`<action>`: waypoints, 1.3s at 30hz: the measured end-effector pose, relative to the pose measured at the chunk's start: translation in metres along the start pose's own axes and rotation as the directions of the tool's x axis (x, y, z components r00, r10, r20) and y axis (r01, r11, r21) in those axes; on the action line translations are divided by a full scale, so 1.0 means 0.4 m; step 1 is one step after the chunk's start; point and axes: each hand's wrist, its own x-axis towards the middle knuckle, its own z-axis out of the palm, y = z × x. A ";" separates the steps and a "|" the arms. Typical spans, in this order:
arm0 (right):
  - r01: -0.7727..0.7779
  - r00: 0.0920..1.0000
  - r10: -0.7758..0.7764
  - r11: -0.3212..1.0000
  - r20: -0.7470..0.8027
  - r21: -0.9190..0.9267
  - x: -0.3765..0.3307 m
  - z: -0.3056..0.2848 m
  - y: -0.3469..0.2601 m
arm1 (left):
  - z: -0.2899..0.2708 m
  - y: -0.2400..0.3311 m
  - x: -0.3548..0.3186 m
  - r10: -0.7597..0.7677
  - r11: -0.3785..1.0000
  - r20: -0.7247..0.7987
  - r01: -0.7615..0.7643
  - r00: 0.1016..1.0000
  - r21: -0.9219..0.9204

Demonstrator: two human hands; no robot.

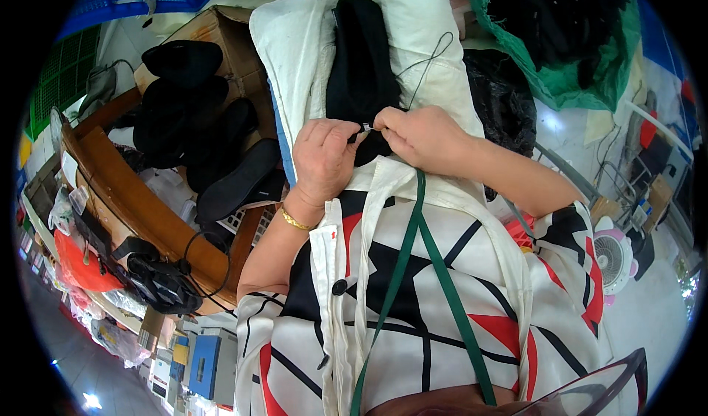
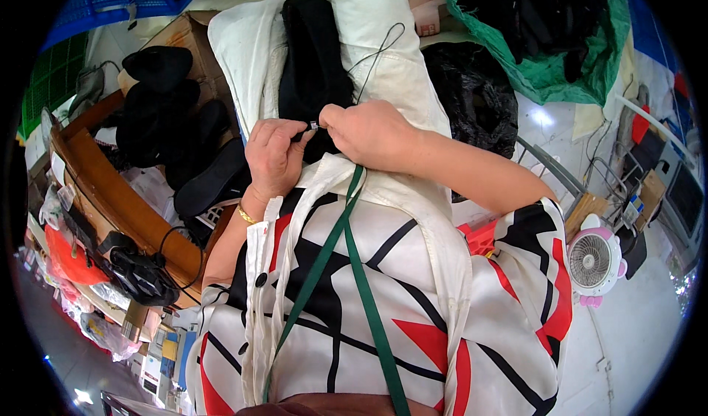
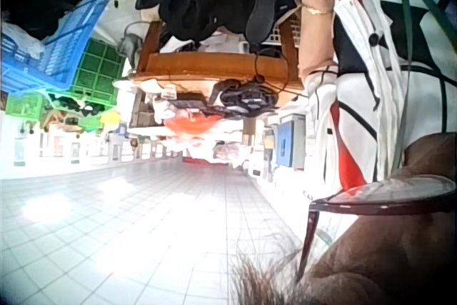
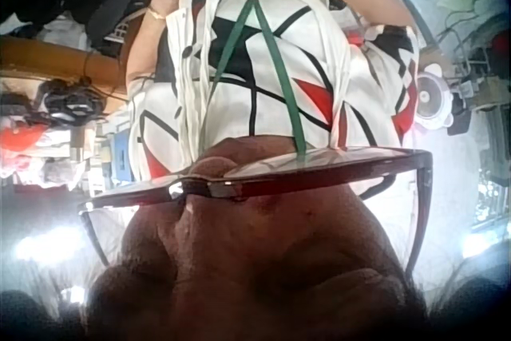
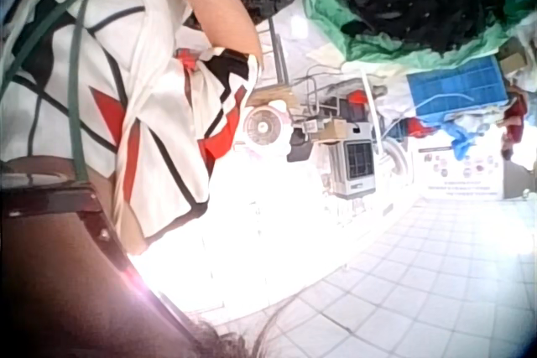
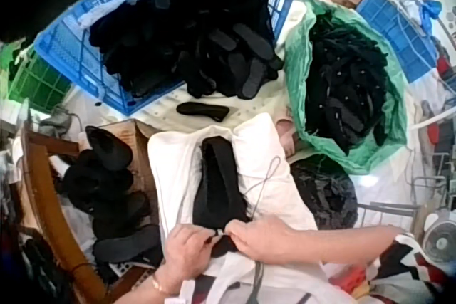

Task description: The person is sitting on the floor in a workshop environment, sewing black shoe parts by hand. They use a needle and thread to stitch the edges of the shoe components, pulling the thread tight after each stitch. The person handles multiple shoe parts, picking them up from a pile and placing them back down after sewing.

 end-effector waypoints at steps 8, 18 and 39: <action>0.052 0.993 -0.054 0.998 -0.108 -0.021 0.015 0.054 0.010 | 0.004 0.004 -0.005 -0.010 1.000 -0.027 0.011 1.000 0.012; 0.012 0.986 0.018 0.984 -0.166 0.177 0.003 0.078 0.017 | 0.009 0.015 -0.036 -0.182 0.982 -0.039 0.180 0.983 -0.052; -0.026 0.999 0.023 0.996 0.045 0.084 0.092 -0.025 -0.017 | 0.010 -0.015 -0.038 0.026 0.996 -0.020 -0.027 0.999 -0.088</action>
